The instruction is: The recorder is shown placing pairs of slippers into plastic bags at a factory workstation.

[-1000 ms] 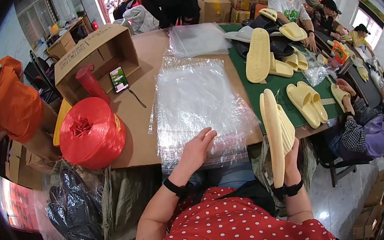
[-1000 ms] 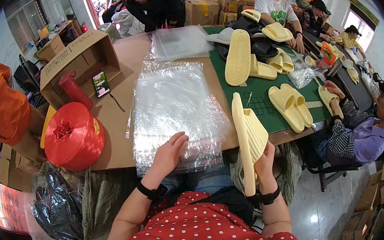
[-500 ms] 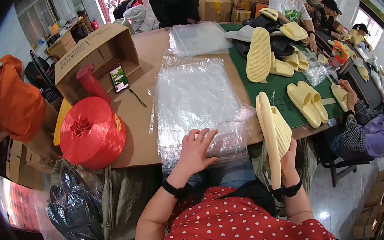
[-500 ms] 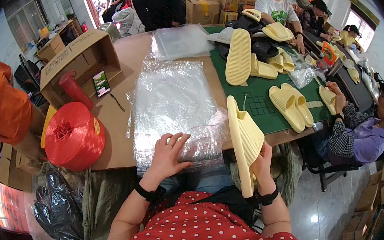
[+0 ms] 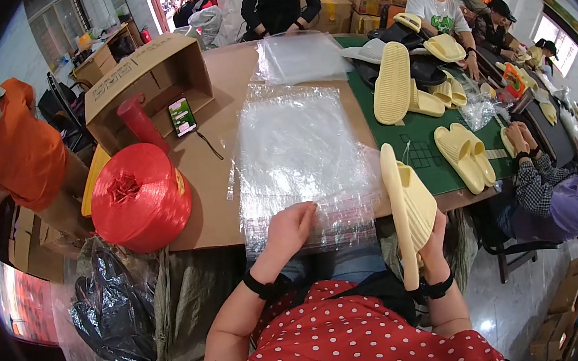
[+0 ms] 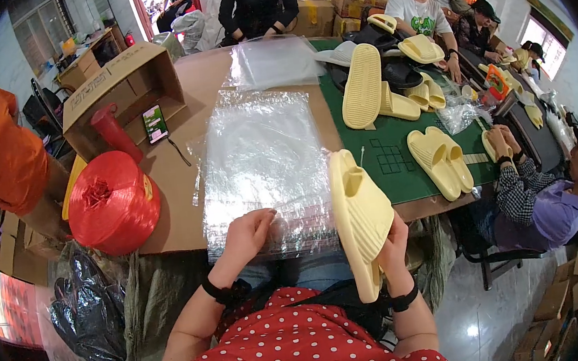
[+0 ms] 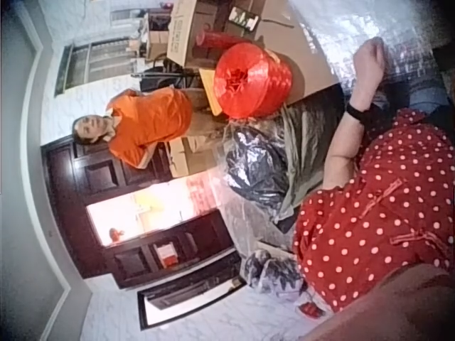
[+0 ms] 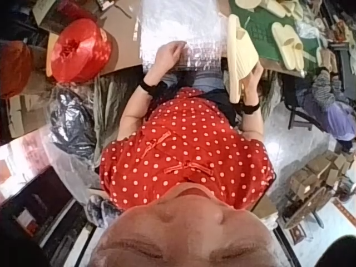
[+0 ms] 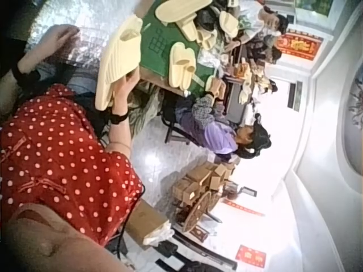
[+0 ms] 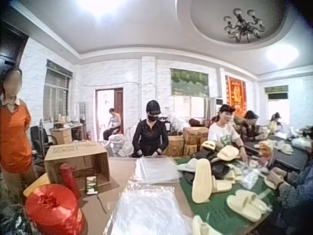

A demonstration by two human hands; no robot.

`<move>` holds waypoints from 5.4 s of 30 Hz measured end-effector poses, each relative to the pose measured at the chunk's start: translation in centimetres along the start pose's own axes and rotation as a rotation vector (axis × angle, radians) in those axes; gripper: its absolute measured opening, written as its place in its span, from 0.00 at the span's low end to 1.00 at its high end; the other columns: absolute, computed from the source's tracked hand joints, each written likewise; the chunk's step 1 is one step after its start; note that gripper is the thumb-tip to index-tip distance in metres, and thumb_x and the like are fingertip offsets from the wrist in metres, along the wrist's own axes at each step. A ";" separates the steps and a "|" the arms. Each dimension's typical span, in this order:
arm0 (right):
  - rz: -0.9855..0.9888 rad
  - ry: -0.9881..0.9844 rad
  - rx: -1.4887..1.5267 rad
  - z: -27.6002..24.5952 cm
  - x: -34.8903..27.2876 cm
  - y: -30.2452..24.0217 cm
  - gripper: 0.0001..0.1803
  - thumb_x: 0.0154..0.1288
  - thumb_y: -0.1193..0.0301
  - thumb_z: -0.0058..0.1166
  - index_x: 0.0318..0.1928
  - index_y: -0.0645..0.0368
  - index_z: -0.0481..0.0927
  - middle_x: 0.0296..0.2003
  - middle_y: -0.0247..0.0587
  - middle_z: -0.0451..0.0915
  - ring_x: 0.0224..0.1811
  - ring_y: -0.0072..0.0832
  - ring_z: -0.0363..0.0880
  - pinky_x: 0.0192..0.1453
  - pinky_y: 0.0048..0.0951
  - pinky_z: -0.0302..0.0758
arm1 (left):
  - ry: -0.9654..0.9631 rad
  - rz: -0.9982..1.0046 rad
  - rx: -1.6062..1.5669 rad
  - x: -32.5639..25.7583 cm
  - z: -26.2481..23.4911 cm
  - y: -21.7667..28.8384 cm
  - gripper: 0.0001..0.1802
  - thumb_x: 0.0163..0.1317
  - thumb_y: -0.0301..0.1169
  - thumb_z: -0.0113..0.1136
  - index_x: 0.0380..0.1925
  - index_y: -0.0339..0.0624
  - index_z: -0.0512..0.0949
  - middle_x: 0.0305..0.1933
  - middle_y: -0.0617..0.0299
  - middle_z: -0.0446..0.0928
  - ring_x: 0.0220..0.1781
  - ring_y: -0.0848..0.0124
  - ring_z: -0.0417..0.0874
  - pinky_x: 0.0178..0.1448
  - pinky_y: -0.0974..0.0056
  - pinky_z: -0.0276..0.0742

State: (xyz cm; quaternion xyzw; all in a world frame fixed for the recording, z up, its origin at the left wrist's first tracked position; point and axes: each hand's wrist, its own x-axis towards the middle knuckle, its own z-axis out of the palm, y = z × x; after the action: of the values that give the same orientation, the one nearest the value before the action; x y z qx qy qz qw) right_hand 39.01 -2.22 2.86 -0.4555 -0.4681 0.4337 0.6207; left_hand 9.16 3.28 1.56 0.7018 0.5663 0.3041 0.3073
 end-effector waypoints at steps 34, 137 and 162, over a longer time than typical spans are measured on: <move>-0.426 -0.414 -0.771 12.9 4.7 2.7 0.05 0.60 0.75 0.56 0.34 0.64 0.75 0.34 0.57 0.75 0.36 0.56 0.76 0.39 0.51 0.73 | -0.128 0.650 0.078 -0.1 -4.2 3.1 0.24 0.71 0.34 0.46 0.66 0.52 0.72 0.75 0.59 0.64 0.79 0.51 0.56 0.80 0.43 0.43; -0.519 -0.538 -1.227 9.1 4.2 6.8 0.38 0.69 0.60 0.54 0.73 0.63 0.56 0.74 0.56 0.53 0.77 0.52 0.50 0.78 0.51 0.52 | 0.096 0.249 0.416 -0.9 1.0 -4.5 0.43 0.63 0.40 0.62 0.71 0.29 0.55 0.77 0.32 0.47 0.79 0.40 0.49 0.79 0.48 0.49; -0.218 -0.341 -0.681 6.6 4.6 7.2 0.37 0.69 0.63 0.55 0.71 0.70 0.57 0.72 0.64 0.57 0.75 0.53 0.55 0.77 0.43 0.54 | 0.310 -0.224 -0.898 3.8 1.9 -1.7 0.37 0.55 0.23 0.65 0.63 0.29 0.60 0.50 0.50 0.79 0.45 0.61 0.84 0.50 0.62 0.81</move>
State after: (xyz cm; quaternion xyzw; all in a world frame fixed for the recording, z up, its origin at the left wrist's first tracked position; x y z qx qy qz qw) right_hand 32.60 4.78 -2.28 -0.5044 -0.7272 0.2547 0.3898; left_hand 10.29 7.15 -0.65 0.3811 0.4904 0.5842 0.5224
